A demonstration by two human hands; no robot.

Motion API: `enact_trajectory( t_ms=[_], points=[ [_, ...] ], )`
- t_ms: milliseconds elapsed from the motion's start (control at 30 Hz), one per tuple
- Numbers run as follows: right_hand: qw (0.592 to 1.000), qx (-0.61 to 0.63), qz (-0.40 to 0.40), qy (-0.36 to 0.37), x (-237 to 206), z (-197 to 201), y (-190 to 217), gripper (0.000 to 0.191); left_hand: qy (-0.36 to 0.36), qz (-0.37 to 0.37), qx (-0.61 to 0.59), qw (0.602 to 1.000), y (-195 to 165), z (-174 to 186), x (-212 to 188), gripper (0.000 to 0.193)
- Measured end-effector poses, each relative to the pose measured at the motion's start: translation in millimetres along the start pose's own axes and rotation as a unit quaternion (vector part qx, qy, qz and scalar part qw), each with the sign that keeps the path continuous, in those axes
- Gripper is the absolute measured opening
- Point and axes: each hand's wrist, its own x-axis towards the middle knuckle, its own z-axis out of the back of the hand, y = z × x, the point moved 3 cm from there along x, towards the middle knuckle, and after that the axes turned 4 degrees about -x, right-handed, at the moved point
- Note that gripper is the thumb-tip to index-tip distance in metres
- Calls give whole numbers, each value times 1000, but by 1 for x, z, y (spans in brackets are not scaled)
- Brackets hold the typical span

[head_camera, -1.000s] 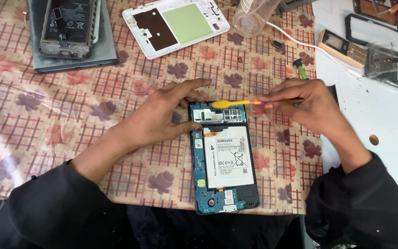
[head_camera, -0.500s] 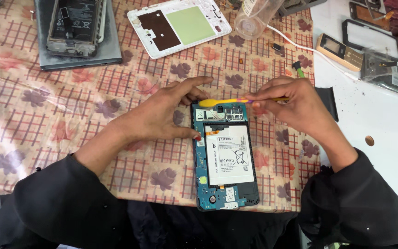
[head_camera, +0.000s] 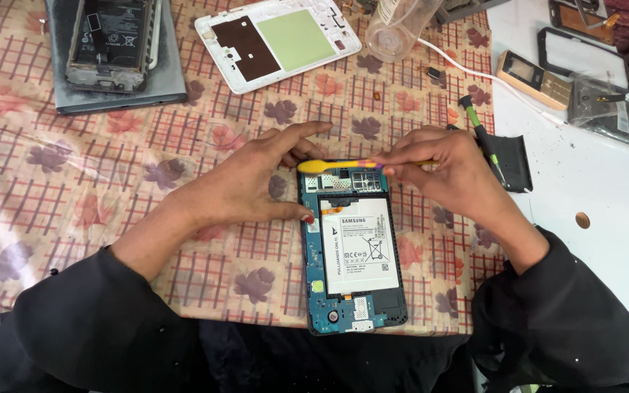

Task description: The person uses a screwdriver to remove screws from a disassembled smartphone. They then use a toothbrush to clean the internal components and battery area. The person repositions the motherboard and continues to clean and adjust internal parts.

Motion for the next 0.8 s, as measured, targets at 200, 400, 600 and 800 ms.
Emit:
enact_trajectory(
  t_ms=[200,400,600,800],
  points=[
    [997,-71,29,-8,-1,1,14,27,26,23,19,999,-3,-1,-5,131],
    [996,-61,70,7,-7,-3,18,30,29,23,48,998,-5,-6,-3,134],
    [997,-58,44,5,-8,0,12,27,33,4,38,999,-6,-4,-3,131],
    [998,-54,34,21,-10,6,10,26,39,9,54,998,-6,-6,-1,135]
  ],
)
